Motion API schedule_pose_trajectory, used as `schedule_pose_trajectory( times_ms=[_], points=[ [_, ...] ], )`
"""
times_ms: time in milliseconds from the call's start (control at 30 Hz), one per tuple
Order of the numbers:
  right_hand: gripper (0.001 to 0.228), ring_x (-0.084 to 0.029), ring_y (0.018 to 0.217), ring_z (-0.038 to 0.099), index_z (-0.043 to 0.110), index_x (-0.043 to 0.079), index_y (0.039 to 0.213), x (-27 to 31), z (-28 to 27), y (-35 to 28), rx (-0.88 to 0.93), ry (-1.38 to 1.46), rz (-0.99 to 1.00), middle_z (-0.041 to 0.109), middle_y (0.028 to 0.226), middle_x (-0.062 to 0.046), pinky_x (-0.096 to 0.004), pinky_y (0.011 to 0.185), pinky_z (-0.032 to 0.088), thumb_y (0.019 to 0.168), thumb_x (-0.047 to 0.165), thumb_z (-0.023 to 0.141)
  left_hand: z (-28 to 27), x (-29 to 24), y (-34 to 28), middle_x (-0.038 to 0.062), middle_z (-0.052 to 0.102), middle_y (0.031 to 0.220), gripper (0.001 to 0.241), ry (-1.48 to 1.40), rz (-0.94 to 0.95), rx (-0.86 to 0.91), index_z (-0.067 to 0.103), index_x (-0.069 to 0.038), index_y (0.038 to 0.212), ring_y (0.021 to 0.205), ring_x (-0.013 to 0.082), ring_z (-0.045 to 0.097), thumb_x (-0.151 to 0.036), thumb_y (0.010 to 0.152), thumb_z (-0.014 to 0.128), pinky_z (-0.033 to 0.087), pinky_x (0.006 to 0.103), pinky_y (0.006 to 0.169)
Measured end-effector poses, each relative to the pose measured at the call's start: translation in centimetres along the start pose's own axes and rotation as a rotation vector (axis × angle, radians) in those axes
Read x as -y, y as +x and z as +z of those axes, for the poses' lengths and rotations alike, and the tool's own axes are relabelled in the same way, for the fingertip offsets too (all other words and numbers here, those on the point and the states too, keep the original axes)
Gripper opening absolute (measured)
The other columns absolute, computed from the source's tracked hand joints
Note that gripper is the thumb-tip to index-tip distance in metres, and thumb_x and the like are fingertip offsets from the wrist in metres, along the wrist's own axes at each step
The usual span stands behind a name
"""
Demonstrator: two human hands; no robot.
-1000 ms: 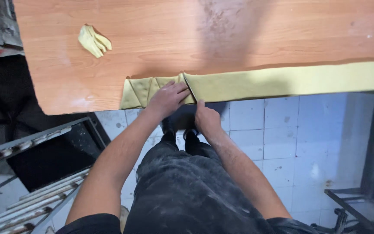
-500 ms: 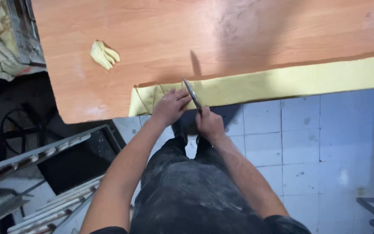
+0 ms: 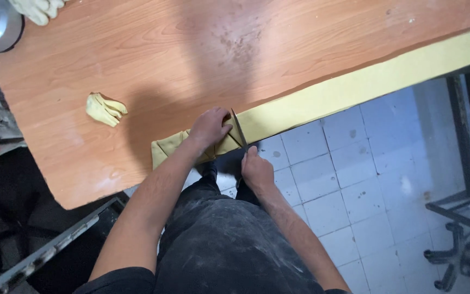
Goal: Cutting dough into triangular shapes and rolling them into croissants on a wooden prep table.
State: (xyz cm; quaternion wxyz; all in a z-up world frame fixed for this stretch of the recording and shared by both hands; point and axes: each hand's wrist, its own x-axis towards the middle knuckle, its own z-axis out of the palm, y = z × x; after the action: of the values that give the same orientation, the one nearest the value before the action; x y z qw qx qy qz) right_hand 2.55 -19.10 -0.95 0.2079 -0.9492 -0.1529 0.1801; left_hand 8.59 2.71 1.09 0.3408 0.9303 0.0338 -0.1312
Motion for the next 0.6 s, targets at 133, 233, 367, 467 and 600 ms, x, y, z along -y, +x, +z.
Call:
schedule_pose_trajectory(
  times_ms=[133, 233, 367, 467, 600],
  points=[
    [0.024, -0.044, 0.064, 0.069, 0.048, 0.0, 0.103, 0.6, 0.4, 0.0, 0.028, -0.033, 0.037, 0.068, 0.067, -0.021, -0.056, 0.057, 0.054, 0.103, 0.024, 0.049, -1.4, -0.5, -0.1, 0.013, 0.068, 0.114, 0.034, -0.036, -0.035, 0.051, 0.066, -0.008, 0.113, 0.109, 0.0334, 0.064, -0.029, 0.088, 0.075, 0.052, 0.0463, 0.094],
    [0.021, -0.043, 0.065, 0.07, 0.049, 0.0, 0.107, 0.6, 0.9, 0.6, 0.037, -0.115, 0.046, 0.069, 0.068, -0.02, -0.056, 0.058, 0.054, 0.103, 0.021, 0.049, -1.5, -0.2, 0.5, 0.015, 0.068, 0.115, 0.039, -0.056, -0.067, 0.075, 0.065, -0.007, 0.115, 0.11, 0.0341, 0.064, -0.03, 0.086, 0.077, 0.051, 0.0469, 0.094],
    [0.021, -0.043, 0.07, 0.071, 0.05, -0.002, 0.114, 0.6, 1.4, 1.5, 0.131, -0.181, 0.091, 0.072, 0.074, -0.021, -0.056, 0.063, 0.055, 0.099, 0.014, 0.048, -1.1, 0.2, 0.8, 0.017, 0.07, 0.116, 0.041, -0.062, -0.06, 0.077, 0.066, -0.005, 0.115, 0.113, 0.0361, 0.064, -0.03, 0.085, 0.079, 0.051, 0.048, 0.096],
    [0.024, -0.043, 0.072, 0.071, 0.051, -0.002, 0.116, 0.2, 2.1, 1.5, 0.202, -0.202, 0.116, 0.073, 0.077, -0.022, -0.056, 0.064, 0.056, 0.096, 0.011, 0.048, -1.1, -0.6, 0.6, 0.019, 0.07, 0.115, 0.043, -0.037, -0.083, 0.091, 0.067, -0.005, 0.115, 0.112, 0.0375, 0.064, -0.03, 0.083, 0.079, 0.051, 0.0484, 0.096],
    [0.028, -0.043, 0.07, 0.071, 0.05, -0.003, 0.119, -0.7, 3.0, 2.2, 0.185, -0.196, 0.084, 0.073, 0.075, -0.022, -0.057, 0.062, 0.055, 0.097, 0.013, 0.047, -0.1, -1.3, 1.2, 0.021, 0.07, 0.113, 0.051, 0.131, -0.091, 0.053, 0.066, -0.003, 0.117, 0.109, 0.0378, 0.065, -0.034, 0.08, 0.08, 0.05, 0.0493, 0.096]
  ],
)
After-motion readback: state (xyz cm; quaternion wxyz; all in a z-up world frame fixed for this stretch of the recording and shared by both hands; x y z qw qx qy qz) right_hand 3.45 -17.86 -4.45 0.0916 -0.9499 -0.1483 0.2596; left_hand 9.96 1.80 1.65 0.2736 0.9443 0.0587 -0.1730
